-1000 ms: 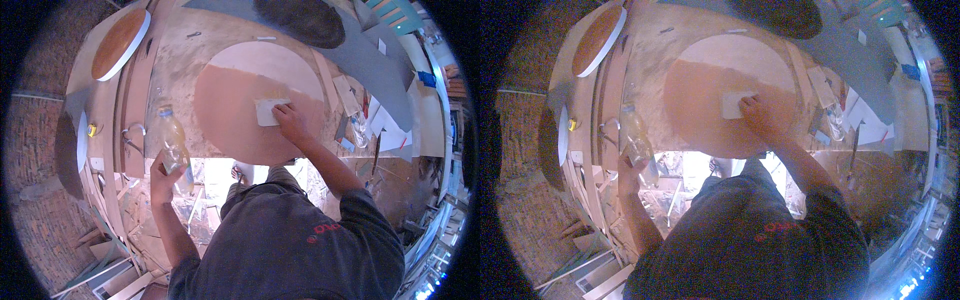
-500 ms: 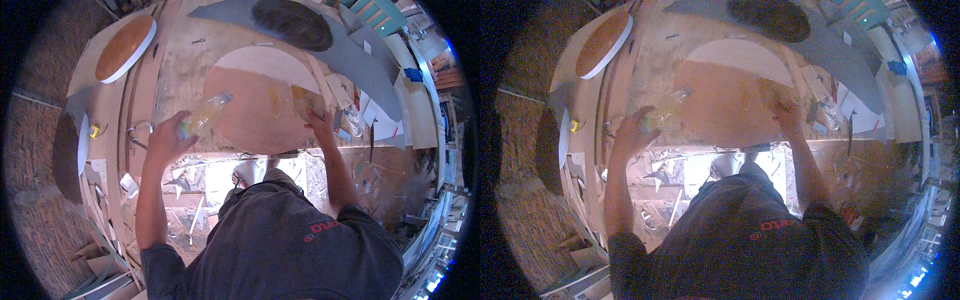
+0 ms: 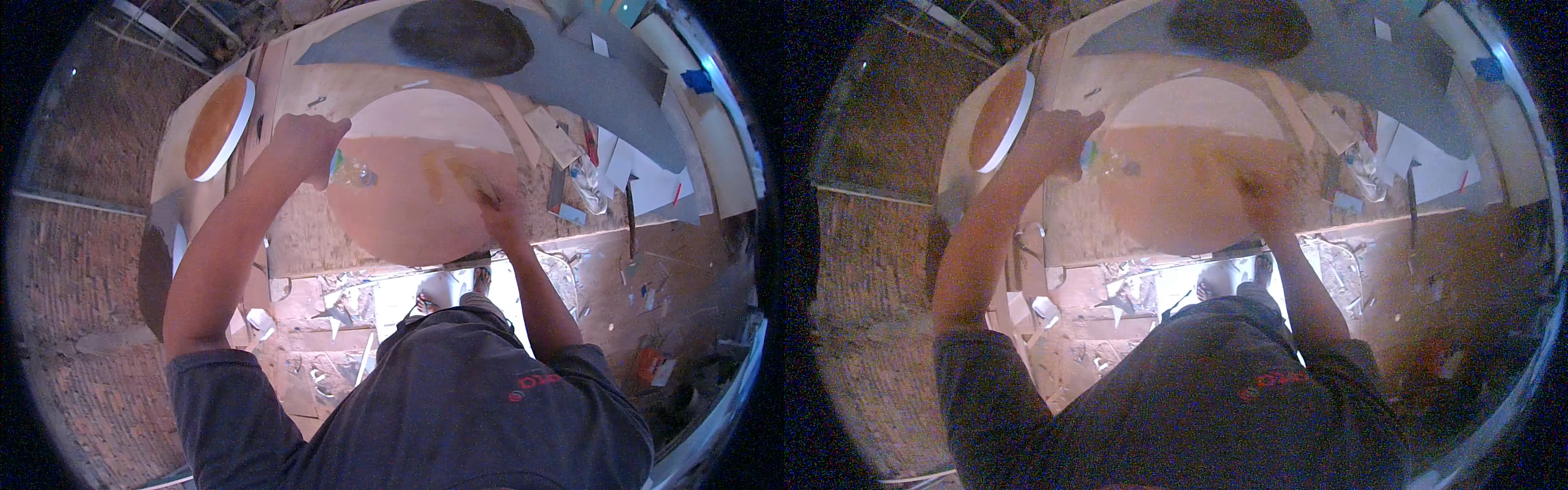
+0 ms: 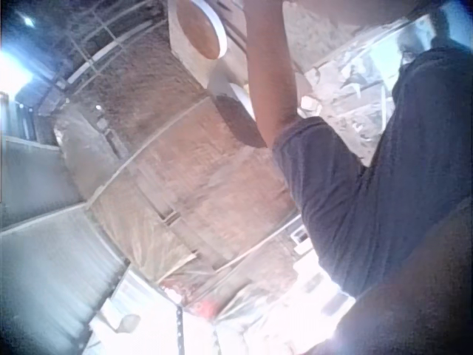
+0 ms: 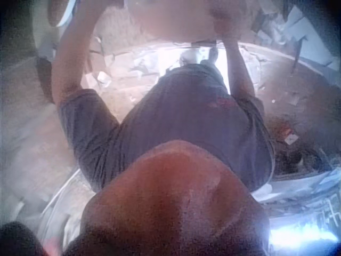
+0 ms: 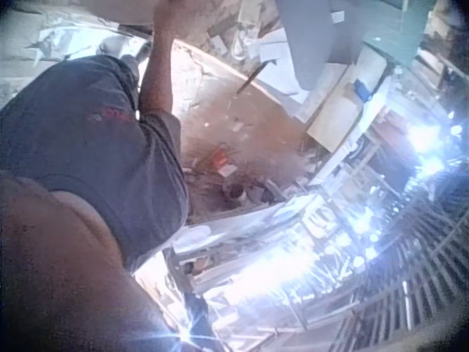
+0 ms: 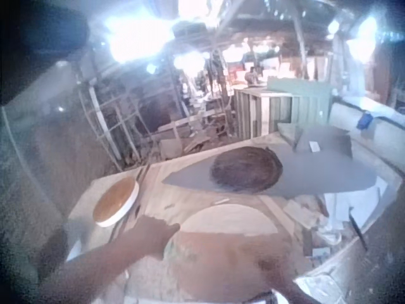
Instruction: The person pours a yellow liquid from a plastic bottle onto a dark circular wooden surface and spreads it with a small rectangular pad. The person then moves to a lighter circular wooden surface and repeats the pouring and spreading process.
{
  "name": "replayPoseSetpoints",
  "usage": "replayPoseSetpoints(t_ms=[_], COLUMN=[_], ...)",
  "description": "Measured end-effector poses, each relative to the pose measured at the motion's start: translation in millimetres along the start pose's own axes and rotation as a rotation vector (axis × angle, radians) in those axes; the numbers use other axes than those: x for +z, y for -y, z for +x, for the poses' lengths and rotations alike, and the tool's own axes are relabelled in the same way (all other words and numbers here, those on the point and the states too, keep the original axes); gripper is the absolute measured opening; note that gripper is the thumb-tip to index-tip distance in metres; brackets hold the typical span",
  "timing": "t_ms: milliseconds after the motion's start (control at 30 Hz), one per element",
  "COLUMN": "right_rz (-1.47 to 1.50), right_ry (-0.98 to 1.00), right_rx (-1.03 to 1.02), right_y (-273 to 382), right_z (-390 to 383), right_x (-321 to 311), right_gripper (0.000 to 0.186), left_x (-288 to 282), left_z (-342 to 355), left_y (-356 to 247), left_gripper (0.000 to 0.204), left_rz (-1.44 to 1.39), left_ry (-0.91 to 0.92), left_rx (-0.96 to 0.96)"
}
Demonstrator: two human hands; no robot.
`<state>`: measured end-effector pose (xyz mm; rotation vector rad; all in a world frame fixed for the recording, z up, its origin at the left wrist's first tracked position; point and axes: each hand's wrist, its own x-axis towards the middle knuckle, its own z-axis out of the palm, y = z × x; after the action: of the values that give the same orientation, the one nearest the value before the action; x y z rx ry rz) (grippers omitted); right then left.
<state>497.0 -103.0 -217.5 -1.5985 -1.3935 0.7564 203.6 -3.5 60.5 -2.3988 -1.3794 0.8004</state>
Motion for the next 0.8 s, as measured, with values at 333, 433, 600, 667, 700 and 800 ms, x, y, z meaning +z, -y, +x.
replayPoseSetpoints(t_ms=[333,433,600,667,700,800], right_rz=[0.154,0.234,0.092,0.089,0.116,0.21], right_ry=[0.149,0.166,0.044,0.173,0.17,0.069], right_rx=[0.141,0.033,-0.104,0.05,0.045,-0.08], right_y=[7,-5,-15,-17,-16,-14], right_z=[19,25,33,41,41,39], right_x=[-44,-52,-56,-61,-63,-64], right_gripper=[0.033,0.036,0.034,0.039,0.039,0.036], left_x=[-75,-81,-77,-83,-85,-72], left_z=[46,48,54,52,48,38], left_y=[-17,-15,-10,-14,-16,-13], left_gripper=[0.058,0.059,0.057,0.056,0.055,0.059], left_rz=[-0.106,-0.198,-0.328,-0.442,-0.497,-0.558], left_ry=[0.088,0.019,-0.155,-0.171,-0.179,-0.304], left_rx=[-0.009,0.005,0.052,0.0,-0.027,-0.022])
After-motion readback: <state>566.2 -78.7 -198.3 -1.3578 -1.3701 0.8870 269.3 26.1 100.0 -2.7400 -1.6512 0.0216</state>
